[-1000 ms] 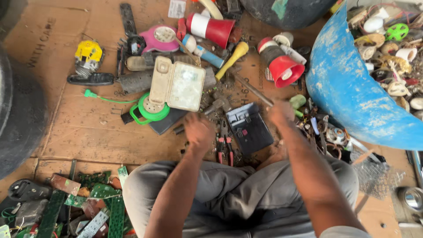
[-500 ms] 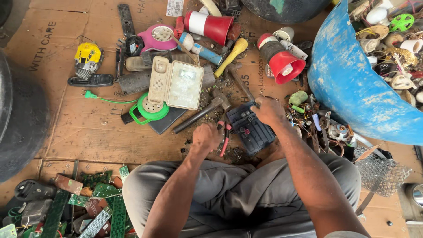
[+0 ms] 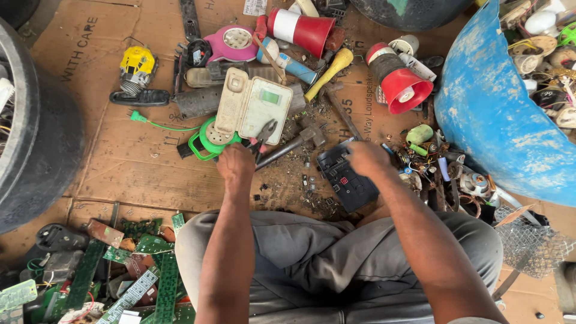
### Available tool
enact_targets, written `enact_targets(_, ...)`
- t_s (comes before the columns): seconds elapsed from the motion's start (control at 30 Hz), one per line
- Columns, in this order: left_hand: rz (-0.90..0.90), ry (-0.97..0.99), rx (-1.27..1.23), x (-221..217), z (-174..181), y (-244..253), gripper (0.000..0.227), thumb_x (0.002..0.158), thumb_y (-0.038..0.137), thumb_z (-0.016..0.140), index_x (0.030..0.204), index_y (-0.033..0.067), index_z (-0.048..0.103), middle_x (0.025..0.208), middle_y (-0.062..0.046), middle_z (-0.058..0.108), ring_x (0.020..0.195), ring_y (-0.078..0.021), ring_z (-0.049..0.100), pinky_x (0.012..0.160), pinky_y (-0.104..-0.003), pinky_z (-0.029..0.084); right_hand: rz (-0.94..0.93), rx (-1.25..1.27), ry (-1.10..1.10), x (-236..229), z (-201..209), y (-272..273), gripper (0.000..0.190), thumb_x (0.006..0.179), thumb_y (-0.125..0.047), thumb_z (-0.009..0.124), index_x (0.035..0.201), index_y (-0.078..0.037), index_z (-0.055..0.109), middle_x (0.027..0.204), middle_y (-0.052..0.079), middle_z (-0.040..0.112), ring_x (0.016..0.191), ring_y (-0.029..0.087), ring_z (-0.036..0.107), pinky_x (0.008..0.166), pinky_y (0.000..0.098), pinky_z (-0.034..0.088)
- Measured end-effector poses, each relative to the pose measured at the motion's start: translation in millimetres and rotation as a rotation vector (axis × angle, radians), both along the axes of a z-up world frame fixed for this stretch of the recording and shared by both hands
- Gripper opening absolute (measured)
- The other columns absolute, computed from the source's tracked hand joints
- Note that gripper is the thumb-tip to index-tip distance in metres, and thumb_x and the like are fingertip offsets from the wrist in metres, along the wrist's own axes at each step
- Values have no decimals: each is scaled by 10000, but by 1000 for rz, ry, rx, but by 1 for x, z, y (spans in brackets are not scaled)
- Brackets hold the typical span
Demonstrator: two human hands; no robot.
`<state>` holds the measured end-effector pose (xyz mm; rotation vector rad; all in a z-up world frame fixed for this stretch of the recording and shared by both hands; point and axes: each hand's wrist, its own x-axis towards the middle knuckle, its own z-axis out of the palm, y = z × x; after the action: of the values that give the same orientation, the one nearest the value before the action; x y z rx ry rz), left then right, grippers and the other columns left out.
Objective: The person sits on the ground and uses a hammer to break apart a green circuit board, separating the metal casing and components. The person then picks up a green plastic object and uses the hammer to break it into pieces.
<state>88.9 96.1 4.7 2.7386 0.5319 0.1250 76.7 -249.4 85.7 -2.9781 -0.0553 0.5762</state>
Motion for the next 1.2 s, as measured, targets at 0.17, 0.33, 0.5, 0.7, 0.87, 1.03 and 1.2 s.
enact_targets(0.17,-426,104,573,-11,23,-43,519,724,350,768,1164,109,635,1205,-148,620,1034,-326,652,726,-384,615,-101,-225,266,-13,-1,-22,571,831,-436,846,1247,-69,715,1351,158,668,1271,349,633,1044,448,526)
enact_targets(0.33,-774,573,95,-43,46,-131,1038,781,588,709,1496,72,162,1459,-259,331,1119,-412,617,686,-374,648,-79,-228,261,-12,-9,-11,743,811,-473,858,1372,-64,593,1374,149,650,1268,322,640,1039,448,526)
enact_targets(0.5,-751,551,63,-35,44,-150,1289,808,717,669,1637,25,-35,1560,-303,231,1110,-411,641,692,-388,642,-125,-207,192,-2,-6,-16,795,793,-491,871,1409,-102,554,1344,147,676,1276,331,633,1032,473,517)
enact_targets(0.7,-745,549,54,-37,42,-157,1218,834,786,557,1605,-63,145,1385,-231,398,1069,-311,659,698,-353,662,-215,-167,166,10,-4,-26,751,786,-465,865,1412,-193,554,1351,129,664,1302,335,609,1045,493,497)
enact_targets(0.87,-905,276,144,-44,-10,-164,769,1042,599,437,1437,-59,395,1340,-242,419,1199,-385,571,735,-415,644,-244,-211,175,14,-8,-27,656,808,-467,861,1327,-140,631,1332,134,670,1299,345,599,1032,511,495)
enact_targets(1.03,-1036,219,137,-44,-17,-154,437,1023,245,463,1396,17,443,1313,-245,441,1130,-399,607,754,-449,644,-170,-134,146,12,-9,-26,594,808,-496,850,1234,-115,687,1267,159,696,1228,358,644,1014,505,507)
enact_targets(1.2,-972,332,71,-43,-13,-137,362,1050,206,464,1335,-17,454,1320,-272,498,956,-406,707,755,-487,638,75,112,155,-6,-11,-1,515,799,-467,812,1183,-136,722,1174,152,745,1141,327,700,982,447,540)
